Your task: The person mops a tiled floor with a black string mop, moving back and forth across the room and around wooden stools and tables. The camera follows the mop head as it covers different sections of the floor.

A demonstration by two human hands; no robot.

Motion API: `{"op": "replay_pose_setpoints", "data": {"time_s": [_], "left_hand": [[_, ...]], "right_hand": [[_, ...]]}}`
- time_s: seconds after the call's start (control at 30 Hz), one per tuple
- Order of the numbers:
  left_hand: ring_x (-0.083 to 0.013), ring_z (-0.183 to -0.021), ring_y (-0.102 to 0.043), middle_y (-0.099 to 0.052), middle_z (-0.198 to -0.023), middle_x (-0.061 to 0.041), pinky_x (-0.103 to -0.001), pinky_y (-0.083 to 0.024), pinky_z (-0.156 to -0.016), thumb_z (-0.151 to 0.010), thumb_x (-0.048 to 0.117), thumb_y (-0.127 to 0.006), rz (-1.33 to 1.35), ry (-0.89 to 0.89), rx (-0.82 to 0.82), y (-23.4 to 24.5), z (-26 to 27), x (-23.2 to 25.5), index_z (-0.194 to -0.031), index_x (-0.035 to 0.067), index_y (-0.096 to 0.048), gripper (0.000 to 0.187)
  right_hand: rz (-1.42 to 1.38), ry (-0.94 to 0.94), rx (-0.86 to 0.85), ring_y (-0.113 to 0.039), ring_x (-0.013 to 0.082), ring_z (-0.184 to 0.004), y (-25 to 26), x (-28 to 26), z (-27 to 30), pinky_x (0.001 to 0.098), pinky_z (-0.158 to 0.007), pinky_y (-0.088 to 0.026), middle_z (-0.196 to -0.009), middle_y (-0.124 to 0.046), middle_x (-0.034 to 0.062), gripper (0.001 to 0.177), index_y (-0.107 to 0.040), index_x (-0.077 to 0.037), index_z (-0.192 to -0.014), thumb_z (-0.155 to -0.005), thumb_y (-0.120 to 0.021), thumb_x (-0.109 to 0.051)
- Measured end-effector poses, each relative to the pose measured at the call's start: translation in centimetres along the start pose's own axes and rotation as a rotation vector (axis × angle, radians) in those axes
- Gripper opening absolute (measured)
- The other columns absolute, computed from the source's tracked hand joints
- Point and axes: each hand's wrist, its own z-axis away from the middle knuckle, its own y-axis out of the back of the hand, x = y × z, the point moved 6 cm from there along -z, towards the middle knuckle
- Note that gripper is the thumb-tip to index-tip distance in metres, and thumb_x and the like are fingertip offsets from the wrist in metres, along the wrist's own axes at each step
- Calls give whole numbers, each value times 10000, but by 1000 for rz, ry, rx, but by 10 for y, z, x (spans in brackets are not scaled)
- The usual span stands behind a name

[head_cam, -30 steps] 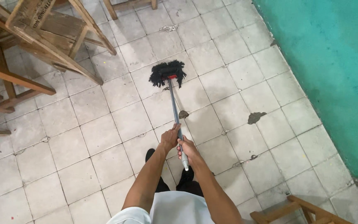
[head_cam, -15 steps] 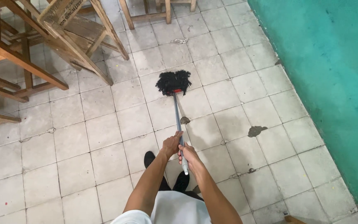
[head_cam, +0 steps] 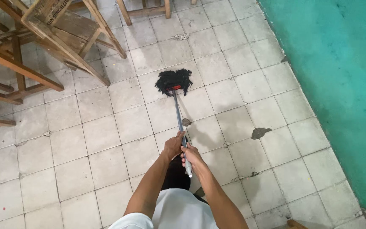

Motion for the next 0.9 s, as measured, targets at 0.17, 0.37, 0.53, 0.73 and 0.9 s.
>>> {"op": "replay_pose_setpoints", "data": {"time_s": [0.17,0.37,0.53,0.73,0.9], "left_hand": [[-423,-1226,-634,-368,-1639,-79,-523,-540,-1031,-888,113,-538,48,2,36,42,-43,7,-1607,263,-251,789],[-418,-1216,-640,-392,-1627,-84,-525,-548,-1014,-883,147,-565,69,37,57,89,-119,22,-1598,271,-269,784],[-414,-1204,-648,-384,-1632,-93,-529,-559,-988,-876,165,-572,80,53,75,131,-182,43,-1599,263,-263,793],[-422,-1200,-650,-364,-1643,-90,-532,-557,-992,-895,141,-560,78,89,82,166,-222,64,-1601,238,-258,774],[-419,-1193,-656,-391,-1628,-95,-541,-565,-973,-869,132,-575,90,138,81,167,-250,84,-1609,233,-260,811]], "right_hand": [[47,29,-17,-579,182,-445,2,-50,-47,336,-317,-525,-698,-616,117,674,-359,-50,-1565,-971,-625,-225],[111,22,-42,-573,178,-438,18,-137,-87,342,-310,-529,-684,-613,112,650,-389,-38,-1546,-968,-624,-218],[155,20,-70,-556,176,-424,40,-202,-135,342,-305,-516,-677,-601,98,639,-403,-41,-1543,-968,-621,-214],[229,42,-90,-577,180,-455,56,-257,-159,352,-334,-543,-691,-616,108,602,-458,-51,-1513,-960,-621,-223],[272,14,-156,-567,156,-431,79,-278,-183,340,-324,-557,-661,-602,90,620,-410,-37,-1533,-977,-601,-236]]}}
